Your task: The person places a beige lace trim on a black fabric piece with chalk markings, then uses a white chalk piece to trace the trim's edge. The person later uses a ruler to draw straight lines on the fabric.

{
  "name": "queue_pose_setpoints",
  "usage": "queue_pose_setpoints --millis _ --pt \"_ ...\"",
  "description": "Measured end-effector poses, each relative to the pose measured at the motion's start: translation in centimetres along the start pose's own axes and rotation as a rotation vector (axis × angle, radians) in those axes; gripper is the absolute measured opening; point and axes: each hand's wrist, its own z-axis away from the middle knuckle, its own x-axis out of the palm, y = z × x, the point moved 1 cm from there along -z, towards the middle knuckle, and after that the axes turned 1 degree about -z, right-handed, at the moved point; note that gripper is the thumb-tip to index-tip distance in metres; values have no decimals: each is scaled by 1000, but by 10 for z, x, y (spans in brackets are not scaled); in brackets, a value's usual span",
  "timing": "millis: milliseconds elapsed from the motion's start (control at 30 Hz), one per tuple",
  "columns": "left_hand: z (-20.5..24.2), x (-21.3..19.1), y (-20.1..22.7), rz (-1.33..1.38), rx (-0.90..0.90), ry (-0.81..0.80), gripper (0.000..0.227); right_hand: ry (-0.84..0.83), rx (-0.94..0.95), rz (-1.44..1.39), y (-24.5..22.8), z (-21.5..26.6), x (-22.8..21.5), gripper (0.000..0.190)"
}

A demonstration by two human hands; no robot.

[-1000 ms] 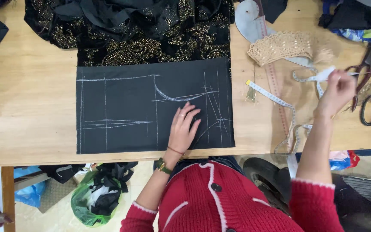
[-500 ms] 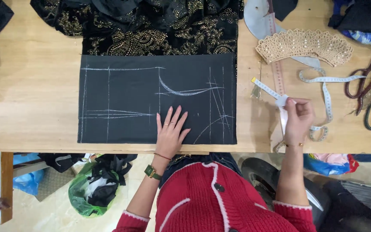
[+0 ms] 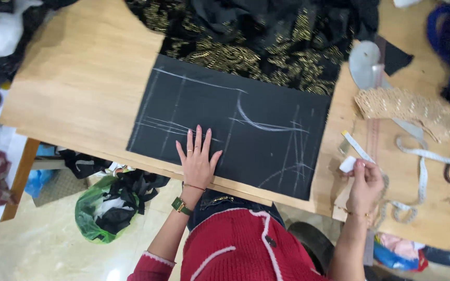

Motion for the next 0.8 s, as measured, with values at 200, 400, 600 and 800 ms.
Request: queue_pose_setpoints --millis 200,400,600,800 --pt "-18 0 -72 13 -99 50 69 -20 -12 -47 6 1 45 11" --pt "-32 1 -158 -38 -156 96 71 -91 8 -108 -27 22 134 9" --pt "-53 9 -243 23 -176 87 69 -126 25 -79 -86 62 214 9" --pt "-89 19 -289 110 -121 -59 70 -98 60 -45 -76 85 240 11"
